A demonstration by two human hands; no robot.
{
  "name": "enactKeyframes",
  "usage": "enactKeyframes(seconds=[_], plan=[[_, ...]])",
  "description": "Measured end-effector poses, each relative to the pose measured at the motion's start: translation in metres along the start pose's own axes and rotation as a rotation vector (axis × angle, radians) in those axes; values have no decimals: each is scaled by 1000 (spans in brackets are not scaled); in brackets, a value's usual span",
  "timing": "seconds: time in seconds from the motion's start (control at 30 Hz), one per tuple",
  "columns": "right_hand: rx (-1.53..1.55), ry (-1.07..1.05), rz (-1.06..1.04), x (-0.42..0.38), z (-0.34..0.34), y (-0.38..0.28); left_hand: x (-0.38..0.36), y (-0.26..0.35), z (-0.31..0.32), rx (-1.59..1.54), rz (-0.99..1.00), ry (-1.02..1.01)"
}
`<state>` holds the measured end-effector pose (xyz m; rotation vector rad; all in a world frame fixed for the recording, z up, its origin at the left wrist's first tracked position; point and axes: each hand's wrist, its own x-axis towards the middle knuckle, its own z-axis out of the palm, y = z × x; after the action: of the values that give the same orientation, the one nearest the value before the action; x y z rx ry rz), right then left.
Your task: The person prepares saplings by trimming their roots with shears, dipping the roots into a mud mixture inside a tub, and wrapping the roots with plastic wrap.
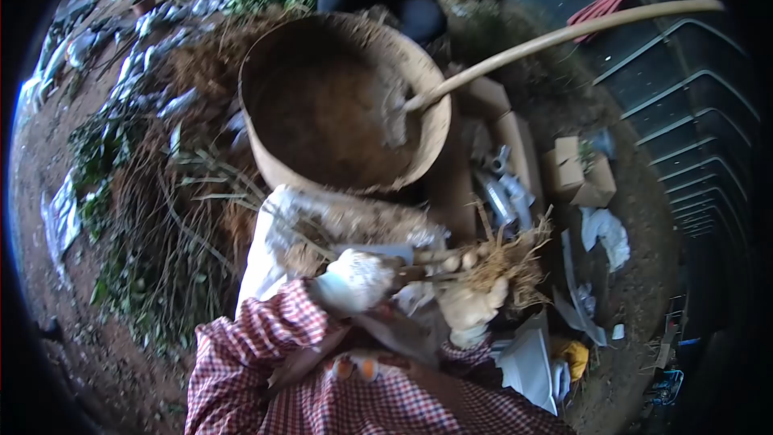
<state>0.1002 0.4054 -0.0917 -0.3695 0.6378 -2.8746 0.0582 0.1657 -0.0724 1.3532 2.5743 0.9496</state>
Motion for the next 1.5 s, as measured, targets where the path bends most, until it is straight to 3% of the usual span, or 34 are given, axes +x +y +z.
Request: enactKeyframes(seconds=[0.03,0.1,0.17,0.2,0.3,0.37,0.4,0.43,0.5,0.53,0.6,0.7,0.73,0.83,0.87,0.93,0.97,1.03,1.1,1.23,1.27,1.5], plan=[[75,-13,44,4,-3,3,4,-7,-16,-109,9,-12],[138,198,72,20,3,9,13,-12,-50,-173,-186,-109],[241,257,97,49,2,16,17,-30,-44,-59,-133,22],[220,237,116,61,2,22,22,-31,-51,-94,-35,232],[165,287,135,86,5,42,22,-48,-35,49,-59,483],[105,285,154,95,2,51,21,-62,-20,-35,-114,519],[115,272,182,99,6,54,18,-52,-43,46,-158,439],[50,405,175,100,10,58,14,-61,-37,74,-161,426],[-54,496,192,101,15,64,11,-64,-31,-235,-144,505],[-71,489,192,101,16,66,10,-60,-43,-217,-141,406],[-90,403,258,93,4,64,6,-49,-78,-167,-132,210],[-414,256,353,79,-15,57,0,-54,-52,-136,-197,303],[-548,152,379,75,-15,50,0,-51,-54,-110,-136,399],[-945,-184,439,71,-10,21,-5,-43,-70,-93,-234,325],[-1374,-190,465,66,1,11,-8,-44,-74,-12,-338,306],[-1952,-292,384,58,8,-8,-15,-63,-62,41,-394,451],[-2096,-394,282,52,1,-16,-18,-74,-51,47,-454,481],[-2195,-436,291,38,-10,-22,-20,-90,-34,44,-552,578],[-2297,-489,238,30,-13,-23,-20,-95,-26,2,-674,491],[-2437,-450,238,34,-20,-15,-19,-97,-17,98,-586,441],[-2422,-492,135,38,-24,-13,-19,-99,-13,99,-589,458],[-2391,-463,-5,41,-70,13,-16,-102,-3,215,-532,459]])
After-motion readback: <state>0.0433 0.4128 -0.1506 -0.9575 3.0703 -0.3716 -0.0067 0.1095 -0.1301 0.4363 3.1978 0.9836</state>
